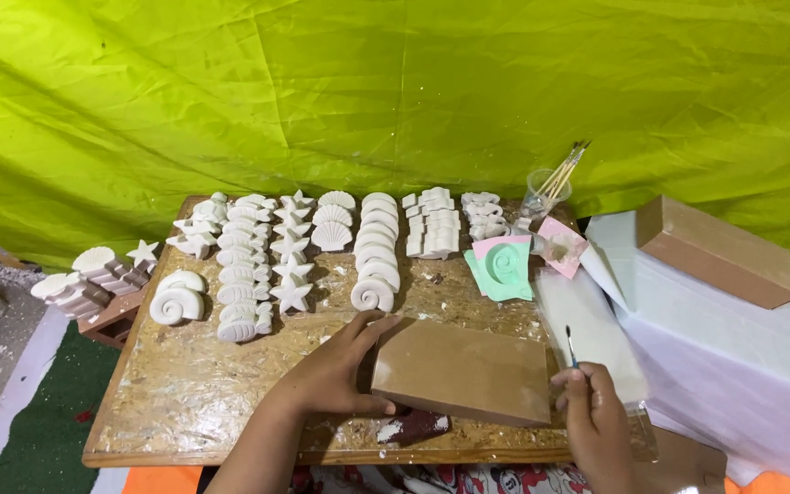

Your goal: The person packs small white clay figurines into a cardboard box and then folds a new cardboard box into shape.

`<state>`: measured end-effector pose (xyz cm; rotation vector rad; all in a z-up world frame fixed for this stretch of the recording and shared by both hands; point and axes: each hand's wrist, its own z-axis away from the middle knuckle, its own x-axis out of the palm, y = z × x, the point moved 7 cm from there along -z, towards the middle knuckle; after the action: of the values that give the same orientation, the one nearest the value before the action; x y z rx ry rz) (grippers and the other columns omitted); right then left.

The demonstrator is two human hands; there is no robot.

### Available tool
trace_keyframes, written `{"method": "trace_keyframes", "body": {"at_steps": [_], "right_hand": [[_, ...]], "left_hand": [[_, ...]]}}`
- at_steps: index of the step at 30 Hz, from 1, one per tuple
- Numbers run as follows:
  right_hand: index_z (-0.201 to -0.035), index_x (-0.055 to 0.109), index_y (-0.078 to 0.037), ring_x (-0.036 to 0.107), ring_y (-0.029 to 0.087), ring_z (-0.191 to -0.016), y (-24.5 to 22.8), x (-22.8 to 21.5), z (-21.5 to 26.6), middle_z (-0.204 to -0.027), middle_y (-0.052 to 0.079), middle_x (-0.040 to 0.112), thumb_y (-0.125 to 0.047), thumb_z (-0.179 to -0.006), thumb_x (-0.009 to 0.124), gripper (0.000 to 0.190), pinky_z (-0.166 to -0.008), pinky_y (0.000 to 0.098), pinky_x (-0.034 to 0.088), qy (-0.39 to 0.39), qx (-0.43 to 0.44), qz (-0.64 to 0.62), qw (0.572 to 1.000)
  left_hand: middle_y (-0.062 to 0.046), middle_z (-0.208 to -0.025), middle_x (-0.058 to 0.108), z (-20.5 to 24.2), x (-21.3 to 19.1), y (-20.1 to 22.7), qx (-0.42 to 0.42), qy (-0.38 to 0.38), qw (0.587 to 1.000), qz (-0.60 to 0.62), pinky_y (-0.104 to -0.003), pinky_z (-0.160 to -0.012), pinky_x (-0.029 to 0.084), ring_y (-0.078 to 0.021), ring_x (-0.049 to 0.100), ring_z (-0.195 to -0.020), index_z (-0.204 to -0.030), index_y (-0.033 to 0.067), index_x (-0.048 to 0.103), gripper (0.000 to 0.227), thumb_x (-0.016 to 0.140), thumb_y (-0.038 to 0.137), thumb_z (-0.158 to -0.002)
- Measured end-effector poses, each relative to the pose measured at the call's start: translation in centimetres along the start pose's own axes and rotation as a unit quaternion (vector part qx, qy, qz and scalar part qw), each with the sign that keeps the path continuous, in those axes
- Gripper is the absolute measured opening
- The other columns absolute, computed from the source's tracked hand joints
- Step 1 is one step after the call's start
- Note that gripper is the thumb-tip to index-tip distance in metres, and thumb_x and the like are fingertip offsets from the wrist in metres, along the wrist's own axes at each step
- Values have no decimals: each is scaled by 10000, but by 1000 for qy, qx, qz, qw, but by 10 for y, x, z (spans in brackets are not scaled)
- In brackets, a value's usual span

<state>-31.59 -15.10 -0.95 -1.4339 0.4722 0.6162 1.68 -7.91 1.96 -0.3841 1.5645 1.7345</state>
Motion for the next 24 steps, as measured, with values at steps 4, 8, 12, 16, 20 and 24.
{"method": "trace_keyframes", "body": {"at_steps": [4, 8, 12, 16, 20, 24], "right_hand": [[-1297, 594, -211, 660, 212, -767, -18, 0, 23, -961, 65, 740, -495, -1039, 323, 469, -774, 373, 488, -71, 124, 64, 988], [-1204, 641, -100, 638, 210, -1084, 4, 0, 12, -1206, 66, 660, -369, -1045, 435, 374, -946, 359, 459, 16, 17, -10, 1000], [-1178, 668, -131, 589, 212, -1269, -2, 1, 20, -1341, 33, 641, -438, -1017, 423, 425, -1054, 406, 443, -24, 43, -14, 999], [-1154, 685, -126, 549, 214, -1390, -3, 1, 24, -1478, 12, 613, -407, -1008, 447, 396, -1115, 419, 422, -22, 24, -52, 998], [-1103, 684, -113, 577, 244, -1375, 0, 0, 26, -1512, 19, 615, -433, -998, 424, 425, -1075, 473, 494, -37, 20, -68, 997], [-1048, 671, -129, 450, 241, -1499, -8, -1, 32, -1573, 50, 535, -309, -1032, 445, 290, -1178, 458, 357, -30, -24, -131, 991]], "left_hand": [[-82, -1673, 105, 7, -2, 12, -55, -56, 993, 86, -659, -1176, 303, -370, 183, -1512, -1604, 303, 3, 1306, 900, 158, -667], [-96, -1715, -47, 5, 5, -2, -69, -66, 991, 97, -588, -1228, 170, -330, 2, -1571, -1601, 327, -130, 1354, 905, 158, -745], [-111, -1708, -172, 7, 10, -8, -76, -91, 988, 101, -610, -1209, 222, -362, -80, -1568, -1575, 409, -175, 1343, 865, 108, -781], [-36, -1675, 95, 4, 4, -9, -63, -62, 983, 164, -535, -1146, 464, -334, 212, -1500, -1593, 443, 107, 1229, 782, -89, -714], [-49, -1716, -50, 4, 4, -15, -101, -71, 984, 129, -558, -1134, 456, -339, 81, -1564, -1543, 546, 204, 1177, 821, -64, -749], [-63, -1690, 31, 1, 5, -22, -65, -60, 988, 128, -529, -1182, 357, -317, 123, -1546, -1548, 517, 248, 1147, 849, -29, -738]]}}
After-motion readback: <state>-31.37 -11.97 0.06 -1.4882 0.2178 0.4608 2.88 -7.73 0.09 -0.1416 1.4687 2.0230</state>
